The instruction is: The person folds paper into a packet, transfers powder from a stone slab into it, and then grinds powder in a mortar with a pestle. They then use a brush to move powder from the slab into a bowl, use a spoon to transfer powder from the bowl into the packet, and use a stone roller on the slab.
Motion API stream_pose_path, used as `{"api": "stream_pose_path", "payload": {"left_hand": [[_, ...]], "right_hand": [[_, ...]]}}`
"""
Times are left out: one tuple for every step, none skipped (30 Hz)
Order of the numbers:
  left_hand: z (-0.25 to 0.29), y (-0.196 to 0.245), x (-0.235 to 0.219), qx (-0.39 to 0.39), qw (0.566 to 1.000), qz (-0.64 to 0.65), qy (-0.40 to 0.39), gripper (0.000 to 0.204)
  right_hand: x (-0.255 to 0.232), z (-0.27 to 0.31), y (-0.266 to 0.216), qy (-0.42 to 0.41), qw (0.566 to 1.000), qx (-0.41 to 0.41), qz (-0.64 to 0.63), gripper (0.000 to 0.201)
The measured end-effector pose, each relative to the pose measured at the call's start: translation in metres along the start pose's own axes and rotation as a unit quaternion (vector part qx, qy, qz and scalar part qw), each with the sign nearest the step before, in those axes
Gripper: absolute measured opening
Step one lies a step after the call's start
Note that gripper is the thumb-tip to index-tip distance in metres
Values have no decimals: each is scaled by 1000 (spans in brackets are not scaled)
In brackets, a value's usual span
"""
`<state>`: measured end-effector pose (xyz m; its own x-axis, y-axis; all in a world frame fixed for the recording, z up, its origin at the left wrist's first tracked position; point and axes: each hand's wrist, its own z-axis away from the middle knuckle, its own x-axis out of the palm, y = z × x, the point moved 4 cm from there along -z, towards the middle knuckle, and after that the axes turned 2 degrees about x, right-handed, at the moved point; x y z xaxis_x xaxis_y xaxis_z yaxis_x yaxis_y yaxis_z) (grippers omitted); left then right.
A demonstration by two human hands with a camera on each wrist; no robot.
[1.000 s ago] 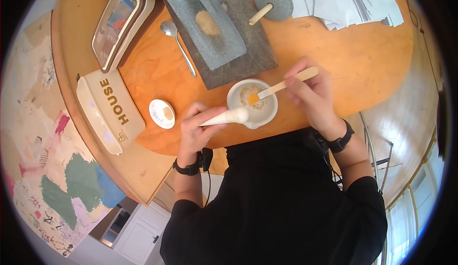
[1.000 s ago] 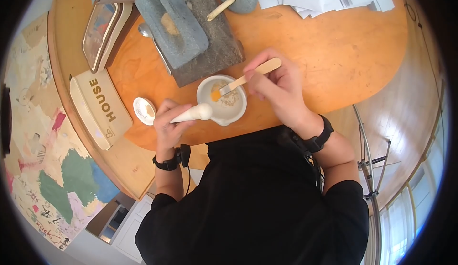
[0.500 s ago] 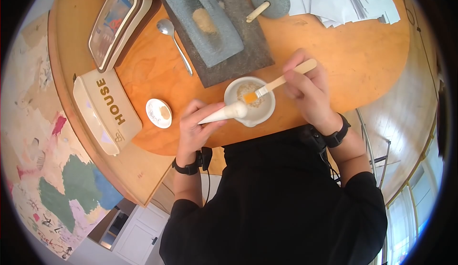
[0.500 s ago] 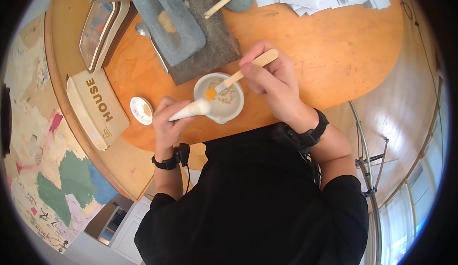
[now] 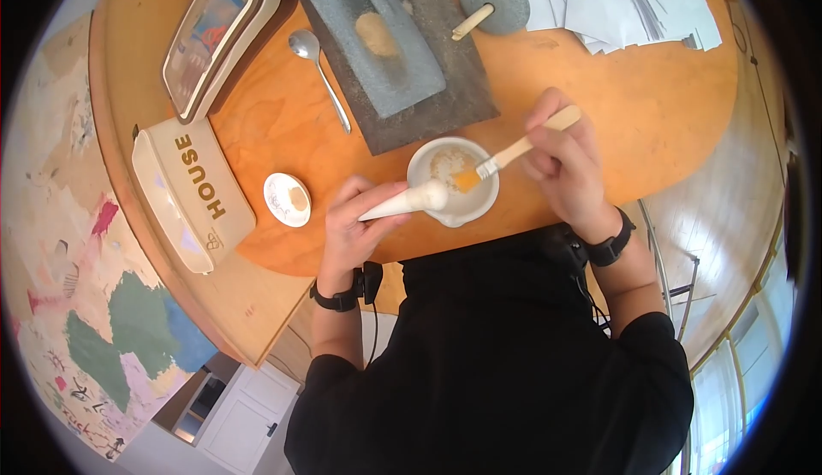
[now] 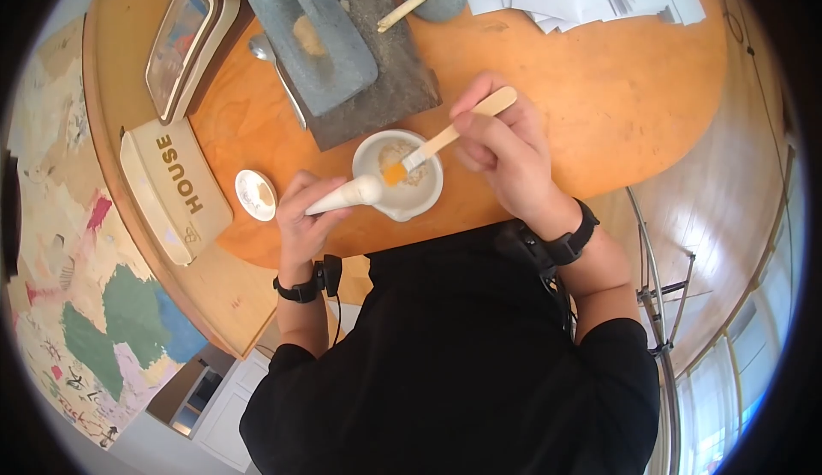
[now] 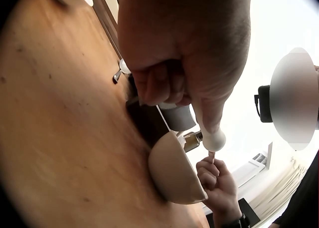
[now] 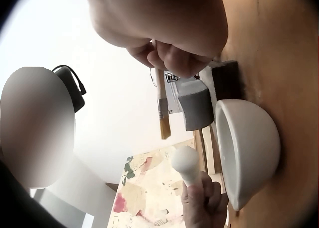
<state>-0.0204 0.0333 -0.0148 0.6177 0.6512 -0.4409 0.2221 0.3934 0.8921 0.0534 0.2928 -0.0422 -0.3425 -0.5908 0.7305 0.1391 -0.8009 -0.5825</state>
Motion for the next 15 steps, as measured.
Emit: {"api": "stream_pose_path", "payload": {"left_hand": [[1,0,0,-6,1000,-1,-5,39],[1,0,0,-7,1000,1,-6,39],[0,0,1,-7,1000,5,-7,38],[-1,0,1,-6,1000,8,-6,38],[-1,0,2,-11,1000,12,-11,38],[-1,0,3,-15,1000,15,-11,38],[-1,0,1,-20,1000,17,-3,38],[-4,2,2,-11,999,36,-11,38],[-7,3,3,-4,998,53,-16,38],[-7,5,1,3,997,68,-20,39],[-6,6,-1,6,998,64,-15,39],[-4,7,-3,9,998,60,-14,39],[-3,9,-7,14,998,58,-15,38],[-4,14,-14,35,998,48,0,39],[-3,20,-23,40,998,12,38,38]], "right_hand": [[3,2,-3,-27,999,14,21,6],[7,4,-3,-54,997,27,43,6],[7,4,-4,-32,996,13,82,5],[8,4,-3,-12,993,0,121,4],[10,4,-2,6,987,-14,162,4],[9,7,-3,9,989,-32,142,3],[7,10,-4,5,991,-49,124,2],[6,11,-5,-6,992,-62,106,3],[6,10,-4,2,982,-68,177,3],[7,11,-3,7,966,-77,245,4],[7,11,-2,12,946,-91,311,4],[1,11,0,27,956,-102,274,5],[-5,11,-2,45,964,-112,238,6],[-5,8,-8,32,971,-110,210,6],[-6,8,-15,24,977,-105,182,6]]}}
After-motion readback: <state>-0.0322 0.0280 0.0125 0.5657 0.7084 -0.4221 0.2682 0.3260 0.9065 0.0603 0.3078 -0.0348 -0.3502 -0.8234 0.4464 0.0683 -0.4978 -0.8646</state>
